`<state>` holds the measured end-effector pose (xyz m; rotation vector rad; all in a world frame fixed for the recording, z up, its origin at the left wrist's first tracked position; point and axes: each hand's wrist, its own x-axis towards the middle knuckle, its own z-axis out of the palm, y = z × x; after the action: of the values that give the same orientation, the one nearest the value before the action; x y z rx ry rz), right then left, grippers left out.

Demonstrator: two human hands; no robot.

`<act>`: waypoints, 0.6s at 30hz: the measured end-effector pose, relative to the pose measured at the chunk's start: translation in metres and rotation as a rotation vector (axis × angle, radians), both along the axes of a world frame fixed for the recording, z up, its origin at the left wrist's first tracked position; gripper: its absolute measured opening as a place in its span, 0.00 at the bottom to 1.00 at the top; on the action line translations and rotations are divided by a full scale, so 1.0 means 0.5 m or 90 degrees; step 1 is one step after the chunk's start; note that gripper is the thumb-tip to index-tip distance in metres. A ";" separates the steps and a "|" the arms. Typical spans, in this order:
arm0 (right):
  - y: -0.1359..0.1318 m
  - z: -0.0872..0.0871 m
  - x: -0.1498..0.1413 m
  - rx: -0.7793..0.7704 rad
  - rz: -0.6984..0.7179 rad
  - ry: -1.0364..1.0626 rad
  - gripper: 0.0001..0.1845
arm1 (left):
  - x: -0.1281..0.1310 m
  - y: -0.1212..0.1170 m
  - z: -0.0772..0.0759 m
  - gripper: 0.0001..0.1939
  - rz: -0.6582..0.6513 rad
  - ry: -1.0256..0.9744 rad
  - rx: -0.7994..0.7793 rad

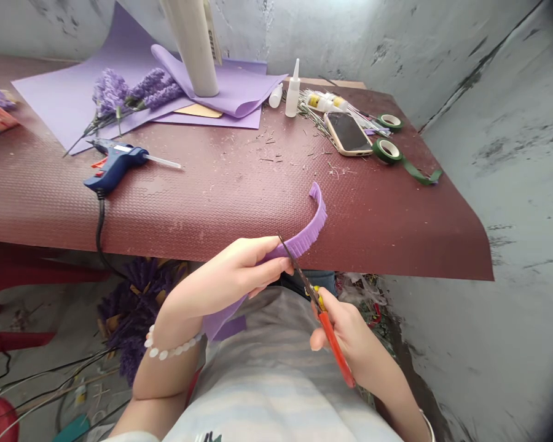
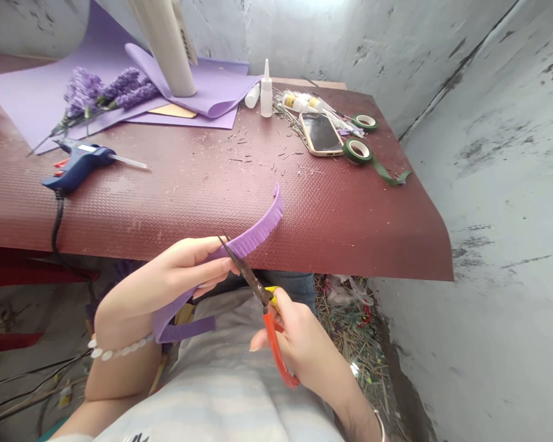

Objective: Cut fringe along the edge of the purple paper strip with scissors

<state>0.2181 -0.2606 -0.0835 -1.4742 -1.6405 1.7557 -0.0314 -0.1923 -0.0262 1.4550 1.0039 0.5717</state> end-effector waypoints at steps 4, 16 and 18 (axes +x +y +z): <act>-0.003 -0.008 0.003 -0.005 0.011 0.018 0.10 | 0.000 0.001 0.003 0.17 -0.003 -0.001 -0.009; -0.012 -0.042 0.019 -0.038 0.017 0.105 0.12 | 0.001 0.001 0.002 0.14 0.007 -0.038 -0.054; -0.012 -0.055 0.022 -0.017 0.030 0.097 0.10 | 0.002 0.000 0.001 0.14 0.007 -0.048 -0.057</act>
<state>0.2293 -0.2664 -0.1108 -1.2870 -1.5917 1.8722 -0.0307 -0.1924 -0.0256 1.3401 0.9671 0.5786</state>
